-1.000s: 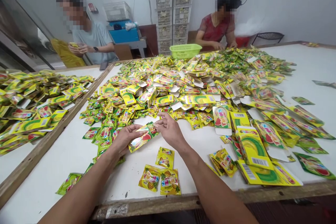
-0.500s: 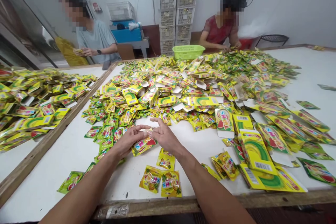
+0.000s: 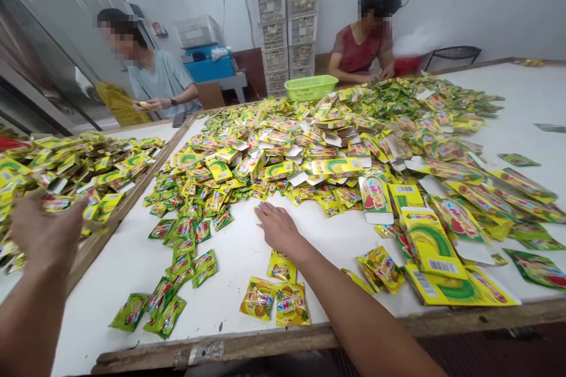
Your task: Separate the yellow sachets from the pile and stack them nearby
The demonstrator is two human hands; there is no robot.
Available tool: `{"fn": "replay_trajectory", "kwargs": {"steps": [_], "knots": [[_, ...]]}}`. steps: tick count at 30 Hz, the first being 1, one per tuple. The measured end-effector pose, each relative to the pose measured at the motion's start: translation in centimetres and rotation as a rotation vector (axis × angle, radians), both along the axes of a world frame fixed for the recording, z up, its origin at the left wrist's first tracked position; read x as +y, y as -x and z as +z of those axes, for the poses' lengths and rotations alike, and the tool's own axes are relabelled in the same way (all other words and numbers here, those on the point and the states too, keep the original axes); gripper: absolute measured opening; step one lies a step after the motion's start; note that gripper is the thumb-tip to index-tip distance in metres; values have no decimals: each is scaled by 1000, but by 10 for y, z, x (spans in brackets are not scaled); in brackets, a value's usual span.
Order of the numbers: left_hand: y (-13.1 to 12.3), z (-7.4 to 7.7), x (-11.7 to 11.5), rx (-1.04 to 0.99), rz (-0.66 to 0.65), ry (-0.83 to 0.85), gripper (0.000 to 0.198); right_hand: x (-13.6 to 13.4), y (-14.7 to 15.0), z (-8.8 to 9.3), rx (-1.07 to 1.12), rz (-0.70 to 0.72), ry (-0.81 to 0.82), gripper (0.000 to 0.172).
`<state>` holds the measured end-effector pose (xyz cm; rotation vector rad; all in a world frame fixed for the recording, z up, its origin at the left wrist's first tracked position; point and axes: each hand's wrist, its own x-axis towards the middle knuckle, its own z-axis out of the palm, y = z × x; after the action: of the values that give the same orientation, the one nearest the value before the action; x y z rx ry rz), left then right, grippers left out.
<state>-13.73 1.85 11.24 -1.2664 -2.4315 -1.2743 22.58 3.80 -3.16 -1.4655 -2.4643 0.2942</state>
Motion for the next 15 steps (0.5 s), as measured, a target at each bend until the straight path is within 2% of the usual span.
{"fn": "replay_trajectory", "kwargs": {"steps": [3, 5, 6, 7, 9, 12, 13, 15], "knots": [[-39, -22, -4, -104, -127, 24, 34, -4, 6, 0, -32, 11, -79, 43], [-78, -40, -4, -157, -375, 136, 30, -5, 5, 3, 23, -48, -93, 38], [-97, -49, -3, -151, -436, 185, 26, -5, 3, 5, 75, -104, -83, 33], [-114, -58, -2, -109, -490, 249, 24, -5, 1, 7, 136, -167, -65, 29], [-141, -74, 0, 134, -579, 426, 24, -6, -3, 12, 247, -279, -14, 24], [-161, -96, 3, 491, -650, 560, 21, -8, -5, 17, 311, -327, 70, 20], [-162, -101, 5, 540, -651, 570, 22, -9, -4, 17, 310, -319, 102, 19], [-161, -109, 8, 516, -626, 574, 24, -8, -3, 17, 311, -294, 164, 20]]}}
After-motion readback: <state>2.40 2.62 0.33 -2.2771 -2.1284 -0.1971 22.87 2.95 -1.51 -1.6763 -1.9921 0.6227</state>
